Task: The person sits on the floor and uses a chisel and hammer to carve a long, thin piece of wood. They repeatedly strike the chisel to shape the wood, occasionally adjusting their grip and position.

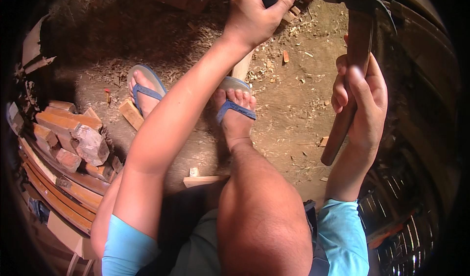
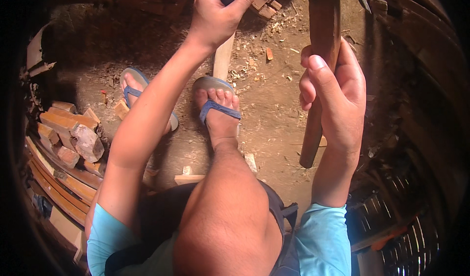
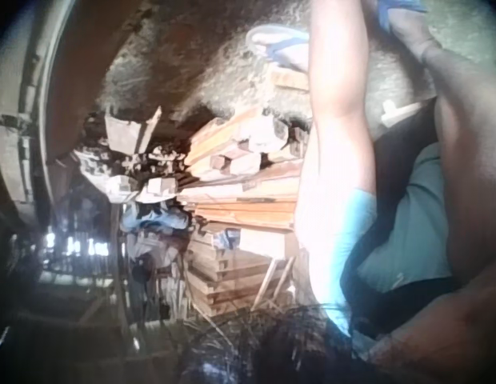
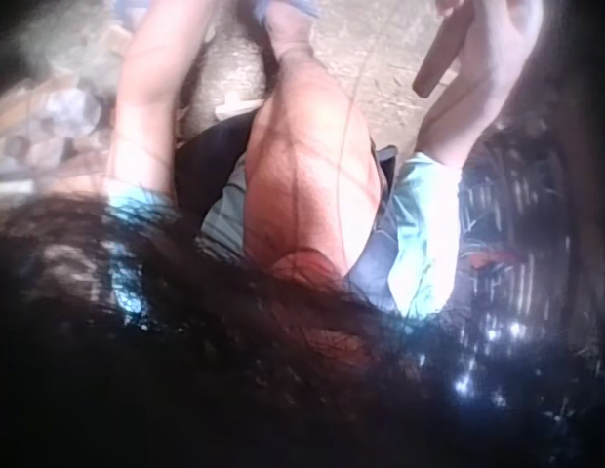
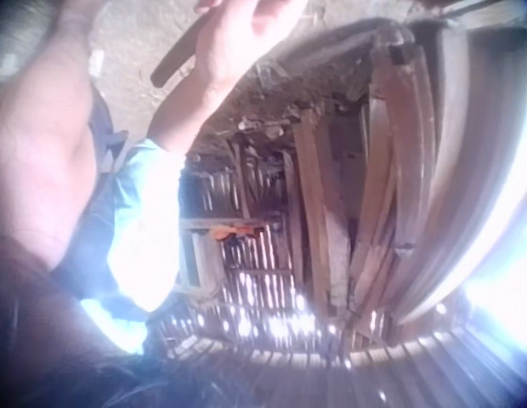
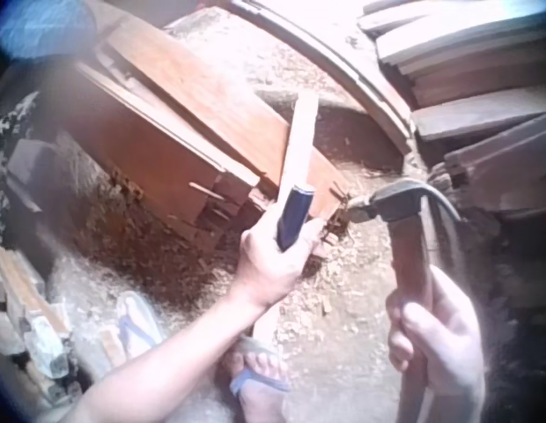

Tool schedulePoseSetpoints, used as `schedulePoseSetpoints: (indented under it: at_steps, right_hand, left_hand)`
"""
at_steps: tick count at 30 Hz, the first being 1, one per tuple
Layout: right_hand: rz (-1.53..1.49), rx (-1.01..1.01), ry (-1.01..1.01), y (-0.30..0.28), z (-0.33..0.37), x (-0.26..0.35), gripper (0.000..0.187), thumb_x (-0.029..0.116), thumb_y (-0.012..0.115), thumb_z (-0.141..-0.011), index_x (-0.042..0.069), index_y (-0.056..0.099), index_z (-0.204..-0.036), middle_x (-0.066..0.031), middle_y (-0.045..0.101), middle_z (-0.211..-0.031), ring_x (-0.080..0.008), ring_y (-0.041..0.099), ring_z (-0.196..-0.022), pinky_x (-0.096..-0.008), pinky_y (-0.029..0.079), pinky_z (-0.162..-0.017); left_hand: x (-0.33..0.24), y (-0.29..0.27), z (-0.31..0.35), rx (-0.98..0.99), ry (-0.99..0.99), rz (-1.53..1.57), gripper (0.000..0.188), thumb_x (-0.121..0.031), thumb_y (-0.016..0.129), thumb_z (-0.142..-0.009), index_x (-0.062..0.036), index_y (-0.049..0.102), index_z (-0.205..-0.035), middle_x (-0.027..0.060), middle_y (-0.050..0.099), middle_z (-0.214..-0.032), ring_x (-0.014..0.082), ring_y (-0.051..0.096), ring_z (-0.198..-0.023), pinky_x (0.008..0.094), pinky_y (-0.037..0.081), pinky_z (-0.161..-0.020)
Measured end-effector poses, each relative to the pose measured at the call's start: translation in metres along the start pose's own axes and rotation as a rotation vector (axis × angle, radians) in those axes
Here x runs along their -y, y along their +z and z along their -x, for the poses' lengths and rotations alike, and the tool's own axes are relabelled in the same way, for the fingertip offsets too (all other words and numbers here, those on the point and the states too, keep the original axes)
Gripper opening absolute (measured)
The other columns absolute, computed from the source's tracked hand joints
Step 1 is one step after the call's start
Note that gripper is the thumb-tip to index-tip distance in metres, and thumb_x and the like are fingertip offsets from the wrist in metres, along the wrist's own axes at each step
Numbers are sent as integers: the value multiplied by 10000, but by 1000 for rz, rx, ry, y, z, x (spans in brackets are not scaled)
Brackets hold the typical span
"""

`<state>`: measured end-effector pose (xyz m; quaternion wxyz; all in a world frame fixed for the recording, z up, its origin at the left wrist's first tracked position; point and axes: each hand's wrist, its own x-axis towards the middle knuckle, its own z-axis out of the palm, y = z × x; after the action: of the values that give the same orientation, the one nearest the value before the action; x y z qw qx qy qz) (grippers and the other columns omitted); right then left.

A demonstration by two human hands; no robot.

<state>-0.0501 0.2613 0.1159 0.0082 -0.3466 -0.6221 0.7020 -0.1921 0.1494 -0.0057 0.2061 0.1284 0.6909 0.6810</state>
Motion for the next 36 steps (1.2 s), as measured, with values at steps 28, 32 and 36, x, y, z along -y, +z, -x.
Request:
schedulePoseSetpoints:
  at_steps: [28, 32, 36]
  right_hand:
    - [617, 127, -435, -9, -35, 59, 371, 316, 436, -1028, 22, 477, -1250, -1, 497, -717, -49, 441, -506, -199, 372, -440]
    - [652, 141, -435, -6, -29, 54, 350, 312, 429, -1030, 23, 482, -1221, -5, 498, -722, -56, 446, -524, -209, 381, -457]
    - [674, 153, -442, -5, -28, 53, 332, 308, 423, -1032, 25, 488, -1192, -8, 498, -726, -63, 450, -541, -218, 390, -474]
  left_hand:
    - [17, -11, 0, -183, -35, 257, 106, -68, 646, -912, -65, 543, -888, -23, 567, -708, 52, 539, -578, 214, 433, -487]
    - [21, -7, 7, -203, -84, 313, 96, -67, 646, -912, -71, 550, -900, -29, 566, -709, 49, 539, -578, 210, 429, -485]
    - [11, -2, 5, -226, -15, 388, 98, -71, 654, -910, -74, 556, -903, -38, 563, -707, 40, 529, -570, 206, 418, -476]
